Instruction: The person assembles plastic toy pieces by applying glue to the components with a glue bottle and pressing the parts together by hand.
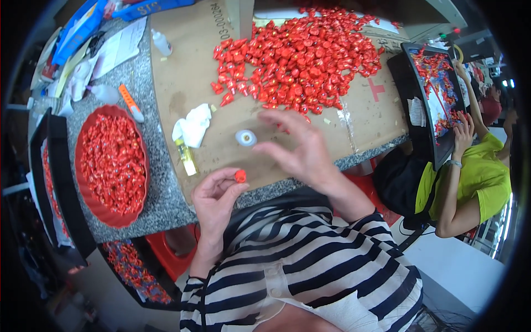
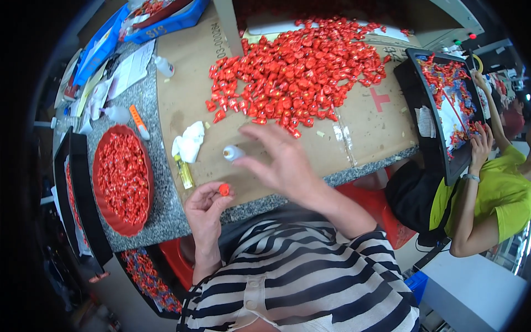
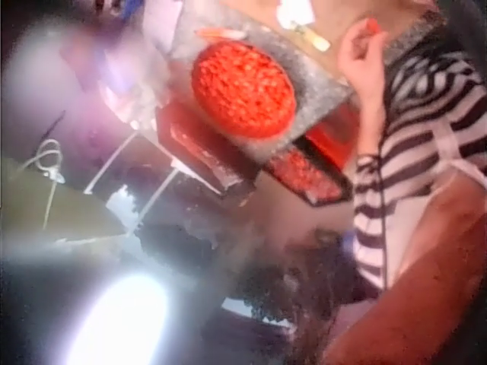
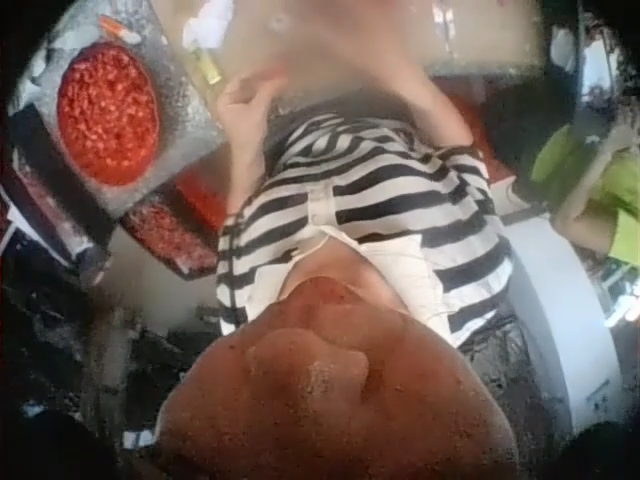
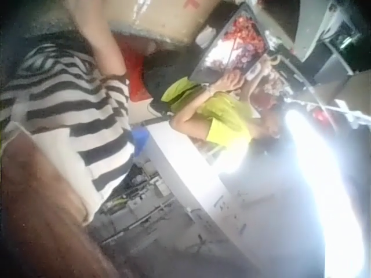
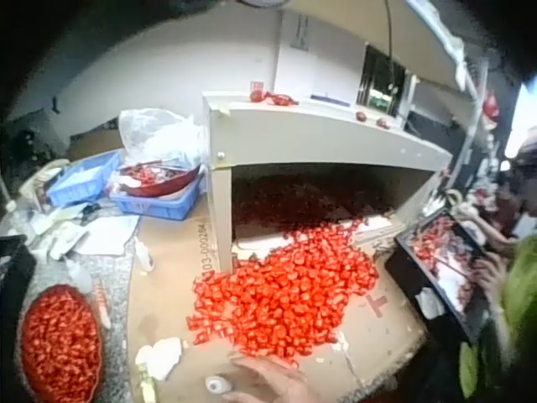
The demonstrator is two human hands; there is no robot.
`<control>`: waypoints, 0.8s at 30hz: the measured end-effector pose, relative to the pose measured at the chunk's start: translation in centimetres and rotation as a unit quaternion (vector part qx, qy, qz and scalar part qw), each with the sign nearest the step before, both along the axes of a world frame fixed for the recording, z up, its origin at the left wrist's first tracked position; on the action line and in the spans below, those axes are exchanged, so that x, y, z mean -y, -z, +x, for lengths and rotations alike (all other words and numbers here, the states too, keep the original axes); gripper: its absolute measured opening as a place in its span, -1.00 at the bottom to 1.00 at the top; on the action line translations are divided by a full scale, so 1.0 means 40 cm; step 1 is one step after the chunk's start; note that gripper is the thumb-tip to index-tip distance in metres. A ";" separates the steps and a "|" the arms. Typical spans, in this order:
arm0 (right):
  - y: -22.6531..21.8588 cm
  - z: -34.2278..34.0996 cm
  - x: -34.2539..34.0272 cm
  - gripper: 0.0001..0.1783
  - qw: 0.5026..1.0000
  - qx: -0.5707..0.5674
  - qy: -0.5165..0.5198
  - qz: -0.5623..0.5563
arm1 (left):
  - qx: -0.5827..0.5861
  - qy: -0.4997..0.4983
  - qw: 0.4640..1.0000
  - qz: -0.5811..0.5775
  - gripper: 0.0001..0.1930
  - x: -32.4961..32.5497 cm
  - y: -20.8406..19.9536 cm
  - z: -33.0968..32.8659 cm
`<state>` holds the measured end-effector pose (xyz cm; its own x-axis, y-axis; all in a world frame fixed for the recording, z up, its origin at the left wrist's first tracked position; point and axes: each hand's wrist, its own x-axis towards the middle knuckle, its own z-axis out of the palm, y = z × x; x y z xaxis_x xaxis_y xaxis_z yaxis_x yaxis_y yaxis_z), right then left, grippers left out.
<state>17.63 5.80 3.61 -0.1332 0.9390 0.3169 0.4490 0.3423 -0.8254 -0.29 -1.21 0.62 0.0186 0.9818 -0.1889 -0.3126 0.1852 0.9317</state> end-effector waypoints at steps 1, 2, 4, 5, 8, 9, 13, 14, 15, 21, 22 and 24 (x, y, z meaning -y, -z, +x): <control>-0.020 0.021 -0.021 -0.63 0.999 -0.006 0.013 0.028 | 0.002 0.003 1.000 0.006 -0.75 0.001 0.003 -0.003; -0.041 0.052 -0.064 -0.64 0.997 0.040 0.037 0.056 | -0.001 0.007 1.000 0.011 -0.75 0.003 0.007 -0.004; -0.061 0.109 -0.196 -0.70 0.980 0.131 0.077 0.130 | -0.001 0.016 1.000 0.014 -0.75 0.007 0.009 -0.003; -0.075 0.132 -0.269 -0.74 0.976 0.153 0.099 0.122 | 0.000 0.019 1.000 0.017 -0.75 0.008 0.005 -0.002; -0.040 0.234 -0.487 -0.75 0.936 0.295 0.183 0.055 | -0.001 0.021 1.000 0.017 -0.75 0.001 0.003 0.007; -0.048 0.238 -0.521 -0.76 0.925 0.330 0.190 -0.001 | -0.004 0.019 1.000 0.016 -0.75 0.000 0.003 0.006; -0.015 0.240 -0.607 -0.78 0.872 0.428 0.230 -0.057 | -0.013 0.021 1.000 0.013 -0.75 -0.007 0.009 0.006; -0.016 0.232 -0.602 -0.78 0.874 0.427 0.225 -0.059 | -0.015 0.017 1.000 0.010 -0.75 -0.006 0.009 0.006; -0.025 0.229 -0.591 -0.77 0.903 0.381 0.192 -0.045 | -0.007 0.015 1.000 0.013 -0.75 -0.009 0.006 0.006; 0.005 0.248 -0.604 -0.72 0.942 0.312 0.114 -0.055 | -0.002 0.014 1.000 0.020 -0.74 -0.012 0.010 0.010; 0.011 0.252 -0.609 -0.72 0.943 0.314 0.107 -0.026 | -0.005 0.015 1.000 0.020 -0.74 -0.011 0.011 0.011; 0.013 0.265 -0.612 -0.73 0.932 0.356 0.060 0.010 | -0.006 0.014 1.000 0.018 -0.74 -0.007 0.011 0.010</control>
<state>28.24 30.30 3.11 -0.2119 0.9553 0.2062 0.9169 0.2673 -0.2964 0.10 -0.92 0.18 0.0439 0.9872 -0.1531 -0.2969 0.1592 0.9415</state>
